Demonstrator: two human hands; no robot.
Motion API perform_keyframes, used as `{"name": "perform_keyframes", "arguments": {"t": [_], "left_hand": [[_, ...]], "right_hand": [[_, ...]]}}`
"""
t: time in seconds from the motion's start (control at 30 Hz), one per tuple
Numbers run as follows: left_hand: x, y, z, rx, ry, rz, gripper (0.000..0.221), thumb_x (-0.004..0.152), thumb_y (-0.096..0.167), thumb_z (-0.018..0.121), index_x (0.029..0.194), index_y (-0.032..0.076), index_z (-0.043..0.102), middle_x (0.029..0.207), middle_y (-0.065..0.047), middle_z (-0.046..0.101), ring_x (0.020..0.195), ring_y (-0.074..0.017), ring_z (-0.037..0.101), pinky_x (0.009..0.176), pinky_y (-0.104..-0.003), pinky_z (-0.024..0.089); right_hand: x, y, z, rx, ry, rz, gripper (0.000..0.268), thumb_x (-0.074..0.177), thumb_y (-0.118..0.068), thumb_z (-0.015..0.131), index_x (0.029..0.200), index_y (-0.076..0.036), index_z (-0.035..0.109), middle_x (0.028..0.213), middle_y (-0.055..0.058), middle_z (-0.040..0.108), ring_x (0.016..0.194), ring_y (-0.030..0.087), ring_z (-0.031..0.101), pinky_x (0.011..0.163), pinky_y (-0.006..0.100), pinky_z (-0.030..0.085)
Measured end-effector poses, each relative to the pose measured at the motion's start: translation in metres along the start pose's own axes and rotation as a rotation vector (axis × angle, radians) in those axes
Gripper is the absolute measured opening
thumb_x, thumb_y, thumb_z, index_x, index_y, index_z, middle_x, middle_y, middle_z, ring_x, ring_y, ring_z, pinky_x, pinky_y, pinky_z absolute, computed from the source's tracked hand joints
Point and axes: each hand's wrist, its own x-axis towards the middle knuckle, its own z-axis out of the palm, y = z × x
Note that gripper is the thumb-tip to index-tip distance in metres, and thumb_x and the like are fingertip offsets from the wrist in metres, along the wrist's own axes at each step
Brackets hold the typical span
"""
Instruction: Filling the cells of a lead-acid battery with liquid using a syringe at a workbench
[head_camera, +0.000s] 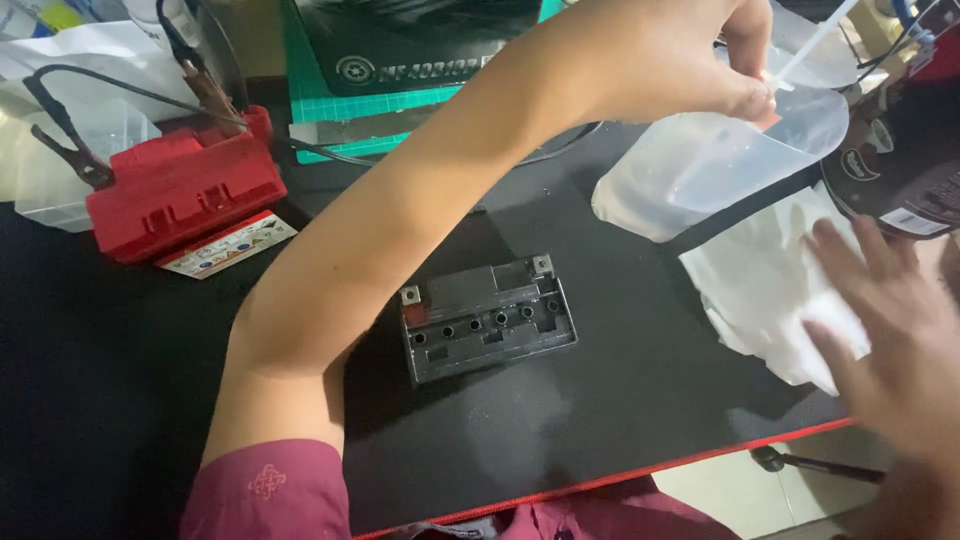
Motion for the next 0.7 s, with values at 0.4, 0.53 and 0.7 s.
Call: {"name": "perform_keyframes", "arguments": {"t": [0.4, 0.53, 0.7], "left_hand": [[0.012, -0.012, 0.005, -0.013, 0.073, 0.180, 0.020, 0.078, 0.048, 0.080, 0.078, 0.029, 0.079, 0.090, 0.016, 0.070, 0.082, -0.0050, 0.064, 0.063, -0.025, 0.043], [0.004, -0.004, 0.001, -0.021, 0.021, 0.053, 0.017, 0.078, 0.049, 0.078, 0.079, 0.033, 0.075, 0.086, 0.018, 0.072, 0.078, -0.0021, 0.064, 0.061, -0.024, 0.042], [0.000, 0.002, -0.002, -0.012, 0.002, 0.011, 0.017, 0.079, 0.049, 0.076, 0.081, 0.032, 0.075, 0.088, 0.017, 0.071, 0.080, -0.0030, 0.063, 0.062, -0.025, 0.042]], "right_hand": [[0.160, -0.018, -0.001, -0.122, -0.131, 0.524, 0.026, 0.099, -0.034, 0.055, 0.108, -0.011, 0.063, 0.099, 0.014, 0.069, 0.091, 0.042, 0.065, 0.071, 0.053, 0.047], [0.160, -0.021, 0.009, -0.060, -0.124, 0.653, 0.021, 0.097, -0.029, 0.057, 0.090, -0.009, 0.054, 0.077, 0.007, 0.055, 0.069, 0.030, 0.055, 0.057, 0.046, 0.038], [0.150, -0.005, -0.002, -0.212, -0.166, 0.528, 0.028, 0.101, -0.035, 0.049, 0.095, -0.009, 0.057, 0.082, 0.012, 0.065, 0.077, 0.043, 0.065, 0.066, 0.050, 0.045]]}}
